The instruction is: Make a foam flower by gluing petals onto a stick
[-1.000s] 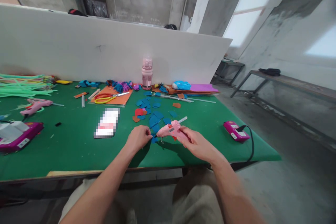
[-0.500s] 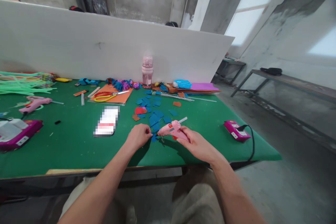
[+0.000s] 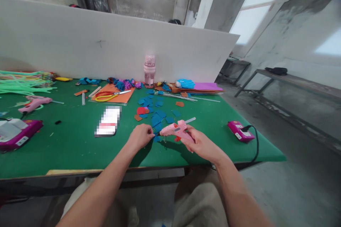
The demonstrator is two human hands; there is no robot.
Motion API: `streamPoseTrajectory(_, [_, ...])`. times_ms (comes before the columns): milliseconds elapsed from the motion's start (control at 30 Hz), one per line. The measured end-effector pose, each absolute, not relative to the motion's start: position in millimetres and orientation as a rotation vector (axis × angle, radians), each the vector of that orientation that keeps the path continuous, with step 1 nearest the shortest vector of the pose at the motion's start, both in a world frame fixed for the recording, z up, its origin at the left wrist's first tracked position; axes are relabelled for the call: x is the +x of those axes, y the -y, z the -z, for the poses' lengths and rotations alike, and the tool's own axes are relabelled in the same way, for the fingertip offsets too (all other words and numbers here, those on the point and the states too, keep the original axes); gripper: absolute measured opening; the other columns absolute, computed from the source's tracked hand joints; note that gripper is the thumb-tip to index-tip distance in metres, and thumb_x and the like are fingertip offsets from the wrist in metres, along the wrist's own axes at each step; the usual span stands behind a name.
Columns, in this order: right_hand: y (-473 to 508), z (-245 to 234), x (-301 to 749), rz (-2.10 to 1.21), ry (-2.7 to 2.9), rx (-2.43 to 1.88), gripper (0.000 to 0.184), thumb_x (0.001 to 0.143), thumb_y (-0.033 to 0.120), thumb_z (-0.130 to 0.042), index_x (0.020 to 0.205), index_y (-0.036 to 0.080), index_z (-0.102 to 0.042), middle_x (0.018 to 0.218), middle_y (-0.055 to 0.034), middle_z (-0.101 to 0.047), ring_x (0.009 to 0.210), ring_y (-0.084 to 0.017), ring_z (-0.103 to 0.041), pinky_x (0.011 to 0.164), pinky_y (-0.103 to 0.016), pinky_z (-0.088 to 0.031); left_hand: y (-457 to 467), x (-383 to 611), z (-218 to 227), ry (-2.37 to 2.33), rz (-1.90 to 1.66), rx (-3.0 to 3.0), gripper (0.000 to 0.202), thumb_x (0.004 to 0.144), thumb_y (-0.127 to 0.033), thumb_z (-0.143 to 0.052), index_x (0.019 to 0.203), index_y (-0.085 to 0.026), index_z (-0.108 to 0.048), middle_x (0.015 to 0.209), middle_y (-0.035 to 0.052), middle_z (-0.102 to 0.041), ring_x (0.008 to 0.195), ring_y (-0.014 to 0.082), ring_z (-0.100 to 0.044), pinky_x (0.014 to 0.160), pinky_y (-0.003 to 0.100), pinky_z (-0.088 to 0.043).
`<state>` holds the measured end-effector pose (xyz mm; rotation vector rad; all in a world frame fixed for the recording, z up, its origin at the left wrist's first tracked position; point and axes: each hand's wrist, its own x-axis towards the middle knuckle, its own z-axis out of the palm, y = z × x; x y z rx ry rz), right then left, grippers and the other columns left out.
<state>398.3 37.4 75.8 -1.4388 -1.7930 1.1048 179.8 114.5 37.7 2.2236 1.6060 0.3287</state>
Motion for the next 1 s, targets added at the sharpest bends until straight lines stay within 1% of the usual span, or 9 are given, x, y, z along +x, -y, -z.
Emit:
streamPoseTrajectory(100, [-37.1,-78.1,396.1,-1.074,1.834,-1.429,0.041,0.081,0.026,-0.045,0.121,0.022,-0.041,0.088,-0.0028,-0.061,0.054,-0.009,-0.049,0.052,-0.021,-0.040,-113.7,180.3,-39.7,-1.615,-0.306,2.223,0.014,0.069,-0.030,-0.056,0.067,-0.018,-0.064,0.066,0.0029,-0.064,0.063,0.0154,-0.056,0.052,0.023,-0.031])
streamPoseTrajectory(267, [-36.0,-80.0,395.1,-1.058,1.903,-1.463,0.040,0.083,0.031,-0.043,0.122,0.021,-0.041,0.094,-0.0046,-0.061,0.067,-0.013,-0.056,0.062,-0.025,-0.043,-112.9,180.0,-40.7,-1.614,-0.304,2.223,0.013,0.070,-0.029,-0.057,0.067,-0.019,-0.064,0.066,0.0023,-0.064,0.063,0.0148,-0.056,0.052,0.023,-0.032])
streamPoseTrajectory(433, [-35.8,-78.4,395.0,-1.072,1.918,-1.416,0.042,0.084,0.031,-0.042,0.125,0.023,-0.039,0.102,-0.0050,-0.061,0.080,-0.016,-0.058,0.068,-0.027,-0.044,-113.6,180.0,-39.6,-1.616,-0.296,2.232,0.013,0.070,-0.029,-0.057,0.067,-0.019,-0.064,0.066,0.0022,-0.064,0.063,0.0148,-0.056,0.052,0.023,-0.032])
streamPoseTrajectory(500, [-35.6,-78.6,394.7,-1.059,1.931,-1.414,0.042,0.084,0.031,-0.041,0.125,0.023,-0.038,0.102,-0.0049,-0.061,0.082,-0.016,-0.058,0.069,-0.027,-0.044,-113.7,180.3,-39.5,-1.620,-0.295,2.234,0.013,0.070,-0.029,-0.057,0.067,-0.019,-0.064,0.066,0.0021,-0.064,0.063,0.0148,-0.056,0.051,0.023,-0.031])
streamPoseTrajectory(700, [-35.4,-79.5,395.2,-0.961,2.012,-1.460,0.041,0.084,0.031,-0.041,0.124,0.020,-0.041,0.100,-0.0055,-0.061,0.079,-0.016,-0.057,0.070,-0.028,-0.043,-113.8,180.3,-39.1,-1.606,-0.320,2.234,0.013,0.069,-0.028,-0.056,0.066,-0.018,-0.064,0.066,0.0026,-0.065,0.063,0.0148,-0.056,0.051,0.023,-0.031])
streamPoseTrajectory(867, [-35.9,-78.5,396.3,-0.905,2.069,-1.469,0.037,0.084,0.032,-0.041,0.118,0.019,-0.047,0.095,-0.0052,-0.062,0.078,-0.016,-0.055,0.071,-0.028,-0.042,-113.9,180.1,-38.4,-1.607,-0.317,2.229,0.013,0.069,-0.028,-0.056,0.067,-0.018,-0.064,0.066,0.0025,-0.065,0.062,0.0146,-0.056,0.051,0.023,-0.031])
streamPoseTrajectory(1000, [-36.7,-77.1,396.9,-0.868,2.105,-1.454,0.035,0.084,0.032,-0.041,0.116,0.019,-0.048,0.097,-0.0054,-0.062,0.081,-0.018,-0.055,0.074,-0.029,-0.042,-114.3,180.5,-38.2,-1.607,-0.311,2.229,0.012,0.069,-0.028,-0.056,0.067,-0.018,-0.064,0.066,0.0020,-0.064,0.062,0.0143,-0.056,0.052,0.023,-0.031])
